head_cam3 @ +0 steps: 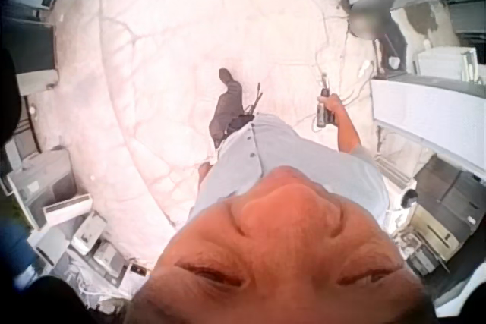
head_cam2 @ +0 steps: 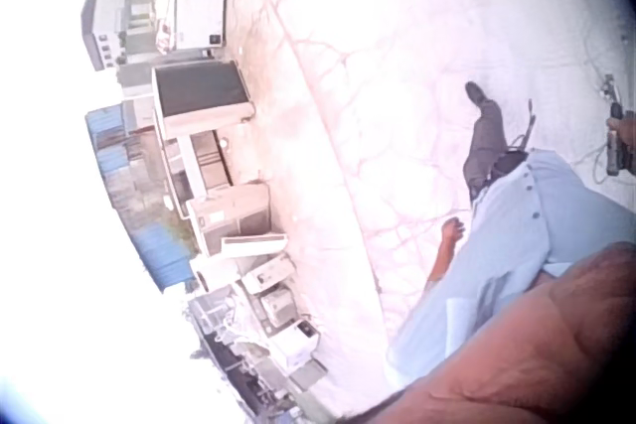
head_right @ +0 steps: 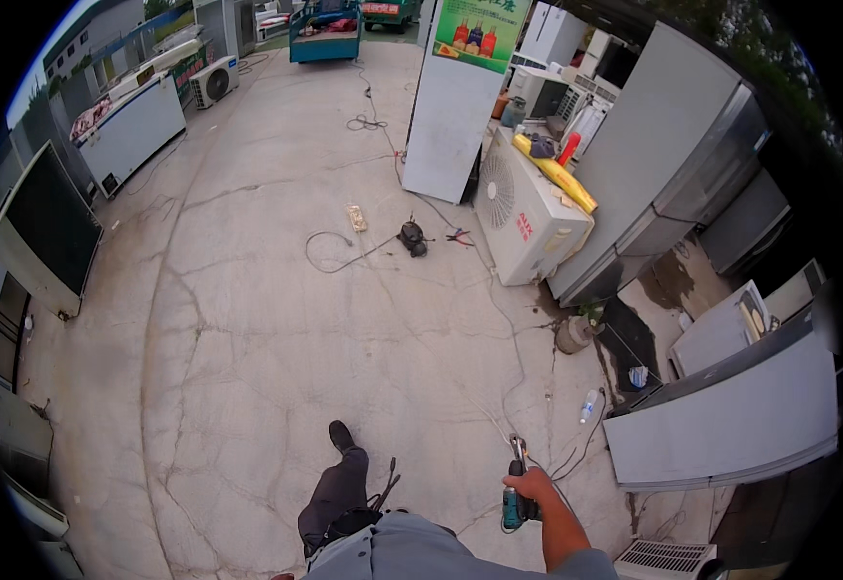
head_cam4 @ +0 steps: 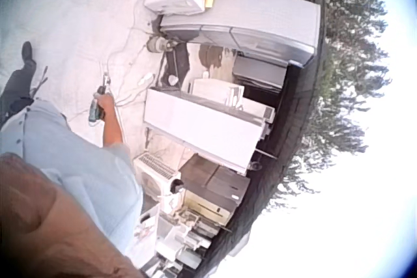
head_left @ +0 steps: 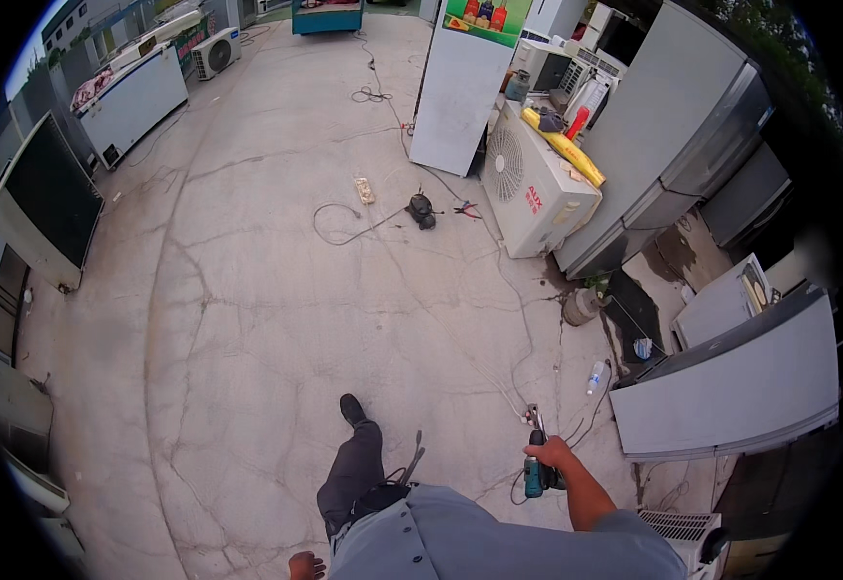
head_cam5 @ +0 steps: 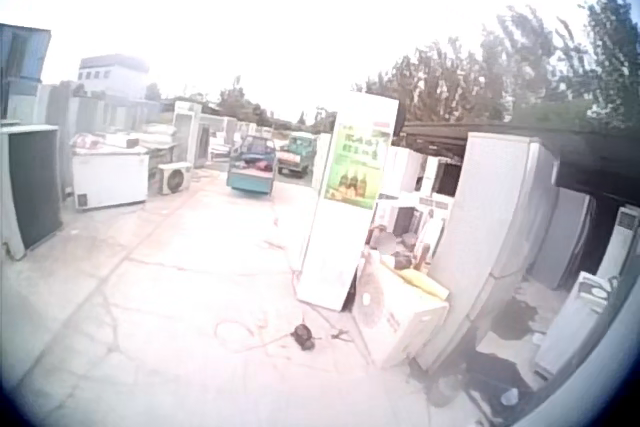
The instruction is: The person walks through an outdoor area filled with air conditioning units, picks up a cordless drill and a wrench, and approaches a specific unit. They use the drill to remove screws from the unit's side panel, then use scissors to cut a wire inside the electrical compartment before closing the panel.
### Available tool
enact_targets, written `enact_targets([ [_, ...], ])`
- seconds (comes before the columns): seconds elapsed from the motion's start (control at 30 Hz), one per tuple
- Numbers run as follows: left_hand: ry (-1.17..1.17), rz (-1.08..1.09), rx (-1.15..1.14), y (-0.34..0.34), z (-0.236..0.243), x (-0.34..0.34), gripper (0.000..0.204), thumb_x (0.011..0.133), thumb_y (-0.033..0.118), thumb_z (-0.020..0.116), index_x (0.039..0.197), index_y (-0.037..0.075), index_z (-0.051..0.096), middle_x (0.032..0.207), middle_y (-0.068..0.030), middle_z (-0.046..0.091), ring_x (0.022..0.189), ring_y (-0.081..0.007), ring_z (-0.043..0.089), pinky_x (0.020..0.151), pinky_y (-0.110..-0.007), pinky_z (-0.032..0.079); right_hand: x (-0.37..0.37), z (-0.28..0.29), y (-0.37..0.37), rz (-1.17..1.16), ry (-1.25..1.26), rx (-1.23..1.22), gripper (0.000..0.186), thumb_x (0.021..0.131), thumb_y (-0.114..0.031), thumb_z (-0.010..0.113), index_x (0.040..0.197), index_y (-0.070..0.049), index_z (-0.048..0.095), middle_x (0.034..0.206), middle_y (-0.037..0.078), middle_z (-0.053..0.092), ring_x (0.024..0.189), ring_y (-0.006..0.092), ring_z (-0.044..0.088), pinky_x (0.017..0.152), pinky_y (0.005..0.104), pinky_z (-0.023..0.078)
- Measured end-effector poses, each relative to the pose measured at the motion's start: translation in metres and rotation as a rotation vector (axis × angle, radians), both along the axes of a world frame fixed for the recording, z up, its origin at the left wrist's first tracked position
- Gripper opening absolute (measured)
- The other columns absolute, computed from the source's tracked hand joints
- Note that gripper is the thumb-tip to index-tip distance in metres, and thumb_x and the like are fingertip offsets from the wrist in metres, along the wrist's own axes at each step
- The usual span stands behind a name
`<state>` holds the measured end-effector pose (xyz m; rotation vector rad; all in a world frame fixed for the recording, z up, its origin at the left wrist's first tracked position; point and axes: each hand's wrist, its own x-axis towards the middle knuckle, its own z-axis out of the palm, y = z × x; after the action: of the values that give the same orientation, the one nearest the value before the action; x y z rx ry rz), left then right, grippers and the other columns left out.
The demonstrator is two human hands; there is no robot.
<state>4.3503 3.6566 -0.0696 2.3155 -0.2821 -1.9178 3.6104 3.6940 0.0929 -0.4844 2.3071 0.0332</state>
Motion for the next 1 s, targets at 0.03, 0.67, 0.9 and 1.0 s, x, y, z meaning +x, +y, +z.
enact_targets([
  [0.03,0.033,0.012,0.033,-0.023,-0.014,-0.007,0.034,0.097,0.023,0.054,0.125,0.005,0.06,0.102,-0.0185,0.07,0.08,-0.0346,0.068,0.071,-0.047,0.055,-0.012,0.003,-0.048,0.008,-0.017,-0.046,0.08,0.068,-0.061,0.079,0.108,0.008,0.072,0.101,0.025,0.073,0.094,0.0345,0.073,0.083,0.0422,0.056],
  [0.67,-0.082,-0.115,-0.413,-0.851,0.123,-0.2,0.038,0.096,0.018,0.055,0.132,0.003,0.056,0.097,-0.0145,0.07,0.076,-0.0229,0.069,0.06,-0.036,0.053,0.025,-0.059,-0.526,-0.154,-0.397,0.263,0.079,0.066,-0.063,0.078,0.101,0.007,0.075,0.103,0.022,0.073,0.095,0.032,0.071,0.081,0.0395,0.053],
  [0.9,-0.038,-0.034,-0.063,-0.979,0.061,-0.229,0.033,0.097,0.021,0.052,0.125,0.005,0.055,0.095,-0.0186,0.068,0.072,-0.031,0.068,0.058,-0.047,0.053,-0.064,-0.05,-0.826,-0.191,-0.376,0.177,0.076,0.065,-0.061,0.08,0.101,0.006,0.075,0.103,0.02,0.073,0.095,0.0303,0.071,0.08,0.0381,0.053],
  [1.0,-0.048,-0.044,-0.039,-1.05,0.063,-0.274,0.025,0.096,0.02,0.051,0.116,0.006,0.056,0.095,-0.0187,0.069,0.073,-0.032,0.067,0.057,-0.049,0.052,-0.142,-0.067,-0.946,-0.148,-0.312,0.17,0.08,0.066,-0.065,0.08,0.103,0.006,0.075,0.105,0.021,0.073,0.096,0.0324,0.071,0.082,0.0402,0.054],
])
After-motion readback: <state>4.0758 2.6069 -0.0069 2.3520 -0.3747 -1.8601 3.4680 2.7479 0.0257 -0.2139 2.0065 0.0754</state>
